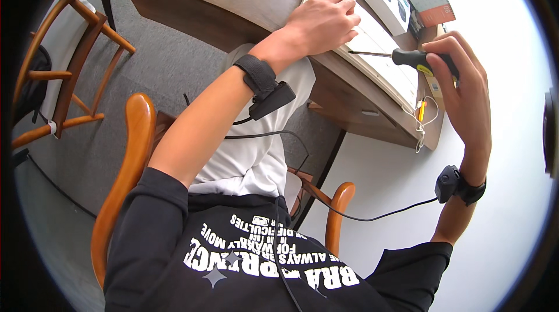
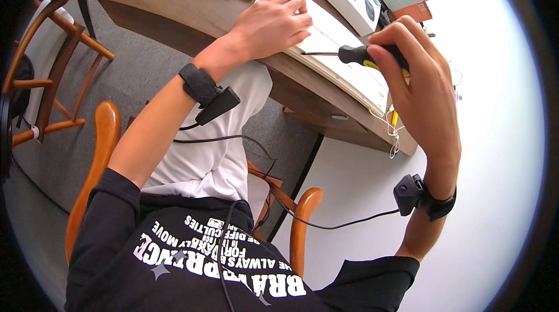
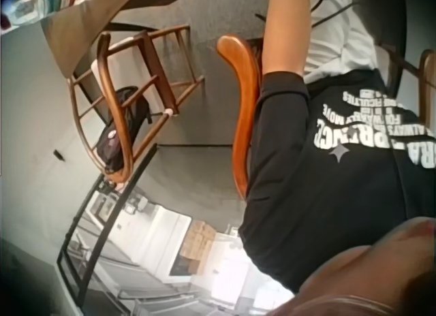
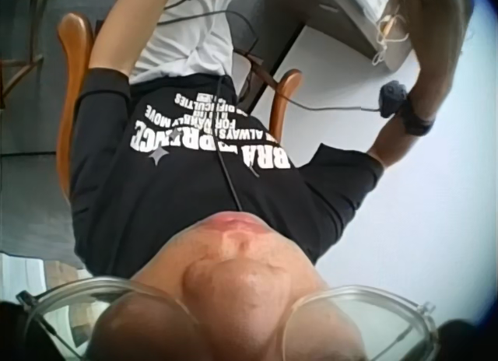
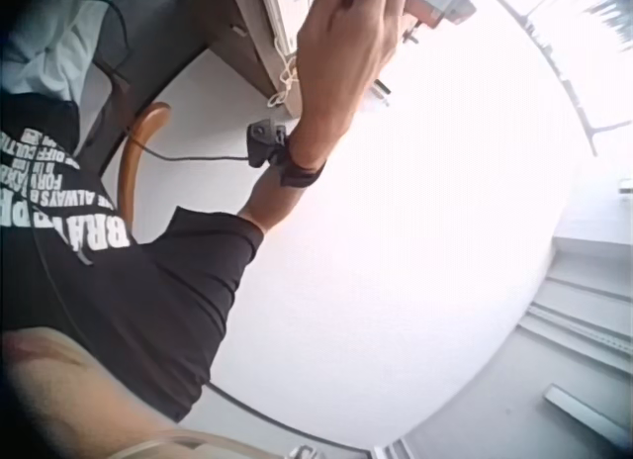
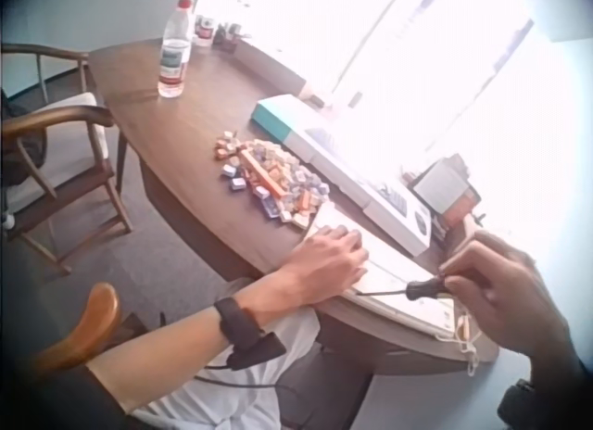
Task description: The person uses a screwdriver to remove screws from the back of a keyboard and then pulls the keyboard housing apart to separate the plastic frame from the internal components.
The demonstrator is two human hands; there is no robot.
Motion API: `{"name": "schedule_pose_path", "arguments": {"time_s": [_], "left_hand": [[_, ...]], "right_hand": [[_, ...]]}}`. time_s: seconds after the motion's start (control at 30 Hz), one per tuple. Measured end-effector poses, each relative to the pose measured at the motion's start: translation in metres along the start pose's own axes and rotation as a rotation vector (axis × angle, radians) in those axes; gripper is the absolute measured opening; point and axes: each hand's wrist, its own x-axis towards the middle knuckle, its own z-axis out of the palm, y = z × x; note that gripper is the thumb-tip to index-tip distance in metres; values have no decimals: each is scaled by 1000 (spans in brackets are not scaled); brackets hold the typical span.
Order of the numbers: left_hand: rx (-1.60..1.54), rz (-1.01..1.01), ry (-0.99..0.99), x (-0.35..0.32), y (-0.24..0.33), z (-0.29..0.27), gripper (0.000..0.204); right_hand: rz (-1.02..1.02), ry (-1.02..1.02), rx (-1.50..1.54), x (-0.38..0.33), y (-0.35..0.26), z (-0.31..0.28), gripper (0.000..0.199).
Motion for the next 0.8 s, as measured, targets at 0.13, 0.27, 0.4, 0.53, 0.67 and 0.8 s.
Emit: {"name": "schedule_pose_path", "arguments": {"time_s": [0.13, 0.27, 0.4, 0.53, 0.67, 0.8], "left_hand": [[33, -3, 1, -1, 0, 0, 22], [27, -2, 17, 0, 2, 0, 22], [49, 4, -9, -1, 1, 0, 22], [28, -19, -11, -2, 0, -1, 22], [34, 0, 5, 0, 1, 2, 22], [25, -15, 0, -1, 1, 1, 21]], "right_hand": [[-109, 79, 156, 1, 1, 1, 25], [-16, 120, 41, -1, -3, 1, 28], [671, -306, -242, 16, -28, -15, 25], [540, -283, -246, 6, -17, -10, 24], [175, -41, -49, -7, -21, -12, 24], [140, -100, 58, -4, -21, -14, 32]]}}
